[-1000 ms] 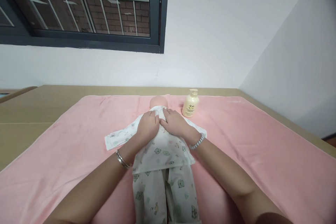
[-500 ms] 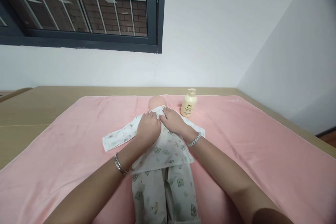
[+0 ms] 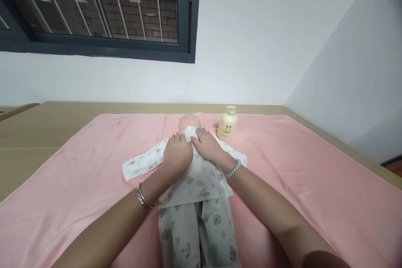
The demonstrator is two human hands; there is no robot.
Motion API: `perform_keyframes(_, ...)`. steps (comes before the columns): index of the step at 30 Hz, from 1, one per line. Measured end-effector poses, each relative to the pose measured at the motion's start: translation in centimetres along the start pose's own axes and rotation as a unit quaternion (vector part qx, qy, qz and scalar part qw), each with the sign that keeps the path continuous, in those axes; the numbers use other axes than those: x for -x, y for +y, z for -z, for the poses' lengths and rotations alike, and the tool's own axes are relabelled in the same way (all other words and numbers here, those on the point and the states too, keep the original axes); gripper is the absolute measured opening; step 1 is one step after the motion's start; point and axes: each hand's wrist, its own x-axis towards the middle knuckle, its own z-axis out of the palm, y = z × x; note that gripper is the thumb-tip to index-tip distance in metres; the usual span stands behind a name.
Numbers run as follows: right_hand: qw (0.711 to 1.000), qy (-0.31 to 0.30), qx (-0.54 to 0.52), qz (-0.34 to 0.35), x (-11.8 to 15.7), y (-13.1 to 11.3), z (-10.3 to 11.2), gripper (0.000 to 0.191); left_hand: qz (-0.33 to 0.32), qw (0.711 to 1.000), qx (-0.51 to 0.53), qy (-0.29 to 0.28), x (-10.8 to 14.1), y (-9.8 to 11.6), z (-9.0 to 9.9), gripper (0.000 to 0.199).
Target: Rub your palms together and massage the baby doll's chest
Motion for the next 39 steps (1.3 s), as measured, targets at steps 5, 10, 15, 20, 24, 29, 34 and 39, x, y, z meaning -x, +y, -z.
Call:
perform_keyframes(5,0.997,0.016,0.069,0.021,2.4,-2.0,-0.6,0.056,0.052,0.986,0.160,-0.008,-1.5,-1.8,-0.8,0.040)
perform_keyframes(10,0.996,0.019,0.064,0.055,3.0,-2.5,-0.8,0.057,0.081,0.948,0.300,0.061,-2.0,-2.7,-2.4,0.041)
perform_keyframes(15,0.999,-0.017,-0.014,0.030,0.1,0.3,-0.2,0.048,0.029,0.973,0.214,0.086,-0.8,-1.1,-2.7,0.042)
perform_keyframes(20,0.999,0.008,0.040,0.030,1.3,-0.7,-0.7,0.052,0.035,0.975,0.213,0.045,-1.3,-1.4,-1.8,0.039)
perform_keyframes(24,0.995,0.013,0.083,0.061,2.8,-2.0,-1.1,0.057,0.058,0.970,0.235,0.016,-1.8,-2.1,-1.5,0.033)
perform_keyframes(29,0.997,-0.018,-0.013,0.072,1.9,-1.1,0.5,0.052,0.039,0.961,0.273,0.026,-2.1,-2.7,-0.8,0.045)
perform_keyframes(34,0.998,0.011,-0.015,0.060,1.8,-1.4,2.8,0.054,0.075,0.935,0.330,0.106,-2.4,-3.6,2.5,0.050)
perform_keyframes(39,0.995,-0.002,-0.004,0.101,2.4,-2.6,2.0,0.065,0.135,0.907,0.354,0.185,-2.0,-4.5,6.7,0.065)
